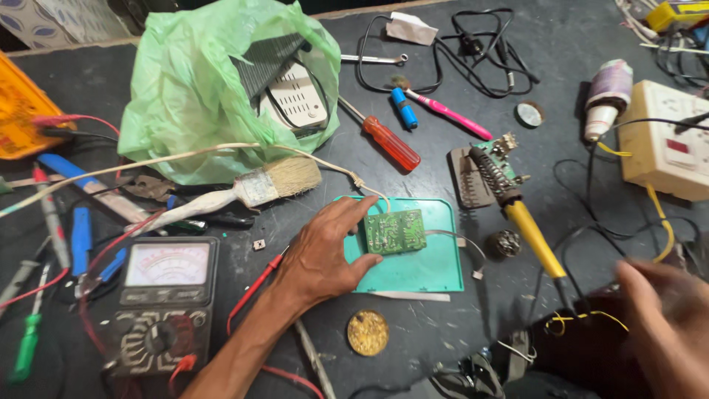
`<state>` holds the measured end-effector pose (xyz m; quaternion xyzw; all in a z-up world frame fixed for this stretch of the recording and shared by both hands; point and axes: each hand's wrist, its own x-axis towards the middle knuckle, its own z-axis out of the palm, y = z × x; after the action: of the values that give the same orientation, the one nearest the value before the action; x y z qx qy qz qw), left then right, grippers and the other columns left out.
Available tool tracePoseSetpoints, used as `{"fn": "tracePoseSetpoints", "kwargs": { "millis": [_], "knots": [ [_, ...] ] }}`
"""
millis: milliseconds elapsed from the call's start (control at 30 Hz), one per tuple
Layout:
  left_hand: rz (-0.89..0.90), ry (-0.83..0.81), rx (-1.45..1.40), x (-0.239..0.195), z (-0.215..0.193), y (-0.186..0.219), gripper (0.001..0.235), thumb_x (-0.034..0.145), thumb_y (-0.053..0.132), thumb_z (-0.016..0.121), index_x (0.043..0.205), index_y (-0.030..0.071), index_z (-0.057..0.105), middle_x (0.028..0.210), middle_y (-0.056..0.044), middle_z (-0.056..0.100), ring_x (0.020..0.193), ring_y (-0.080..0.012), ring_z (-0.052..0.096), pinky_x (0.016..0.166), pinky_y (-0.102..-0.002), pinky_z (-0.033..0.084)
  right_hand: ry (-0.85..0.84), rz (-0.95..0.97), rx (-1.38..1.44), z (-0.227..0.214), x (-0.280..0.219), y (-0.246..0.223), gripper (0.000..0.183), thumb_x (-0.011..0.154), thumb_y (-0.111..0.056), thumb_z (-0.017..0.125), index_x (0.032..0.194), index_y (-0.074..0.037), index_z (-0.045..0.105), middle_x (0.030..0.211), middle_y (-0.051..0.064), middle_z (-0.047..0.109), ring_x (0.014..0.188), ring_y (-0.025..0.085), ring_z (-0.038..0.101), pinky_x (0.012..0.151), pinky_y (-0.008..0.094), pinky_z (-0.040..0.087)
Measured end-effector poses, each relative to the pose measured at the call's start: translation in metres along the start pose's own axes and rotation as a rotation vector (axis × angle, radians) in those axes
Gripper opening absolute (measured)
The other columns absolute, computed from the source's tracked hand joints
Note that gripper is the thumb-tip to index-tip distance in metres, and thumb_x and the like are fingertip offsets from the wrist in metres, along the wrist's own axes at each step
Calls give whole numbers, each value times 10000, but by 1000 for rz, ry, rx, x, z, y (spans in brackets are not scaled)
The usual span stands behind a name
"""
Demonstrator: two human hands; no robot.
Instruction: The person uses a multimeter to test points on a small green circuit board, then uses tweezers to adjust components and a soldering iron to reflow solder joints. The person repeats testing and soldering steps while handling the board and tools on a cluttered workbench.
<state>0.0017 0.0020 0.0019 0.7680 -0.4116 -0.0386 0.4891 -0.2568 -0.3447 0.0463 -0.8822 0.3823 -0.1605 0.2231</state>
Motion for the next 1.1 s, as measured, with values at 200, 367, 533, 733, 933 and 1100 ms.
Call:
{"fn": "tracePoseSetpoints", "kwargs": {
  "millis": [200, 367, 533, 733, 933, 1100],
  "knots": [
    [-22, 5, -66, 4, 0, -2, 814, 642, 144, 881, 1382, 45, 557, 952, -100, 599, 833, -261, 595, 770, -378, 518, -105, -13, -362, 37, 56, -37, 445, 873, -413, 786, 1161, -75, 800, 766, 137, 769, 631, 257, 714, 608, 400, 539],
    [-41, 27, -97, 3, 3, -7, 788, 641, 150, 875, 1345, 49, 537, 1000, -97, 608, 853, -259, 598, 800, -379, 514, 81, -257, -294, 41, 66, -43, 414, 872, -360, 832, 1106, -20, 797, 844, 163, 746, 716, 246, 692, 681, 371, 550],
    [-39, 26, -26, 0, 7, -10, 659, 669, 173, 891, 1244, 74, 584, 1038, -98, 628, 882, -247, 624, 797, -373, 525, 410, -176, 402, 26, -7, -87, 214, 1088, -181, 741, 991, 10, 749, 819, 81, 717, 680, 125, 638, 676, 282, 499],
    [-90, 7, -35, 2, 3, -3, 589, 651, 174, 896, 1175, 102, 637, 1026, -66, 655, 841, -217, 640, 746, -336, 541, -52, 635, 1421, 94, -81, -127, 244, 959, -200, 684, 1077, 13, 689, 843, 101, 705, 693, 157, 639, 622, 271, 519],
    [-67, 15, -10, 2, 4, 0, 589, 649, 160, 896, 1180, 97, 652, 938, -52, 612, 794, -193, 592, 721, -320, 517, 68, 601, 1723, 111, -17, -119, 288, 990, -207, 654, 1223, -38, 637, 1052, 105, 686, 972, 197, 691, 866, 298, 577],
    [-62, 26, 24, 1, 3, 2, 584, 649, 164, 904, 1175, 90, 660, 926, -46, 601, 798, -189, 574, 727, -317, 506, 118, 189, 1307, 81, -4, -132, 321, 1019, -155, 622, 1280, 29, 599, 989, 152, 725, 784, 215, 727, 726, 321, 623]
  ]
}}
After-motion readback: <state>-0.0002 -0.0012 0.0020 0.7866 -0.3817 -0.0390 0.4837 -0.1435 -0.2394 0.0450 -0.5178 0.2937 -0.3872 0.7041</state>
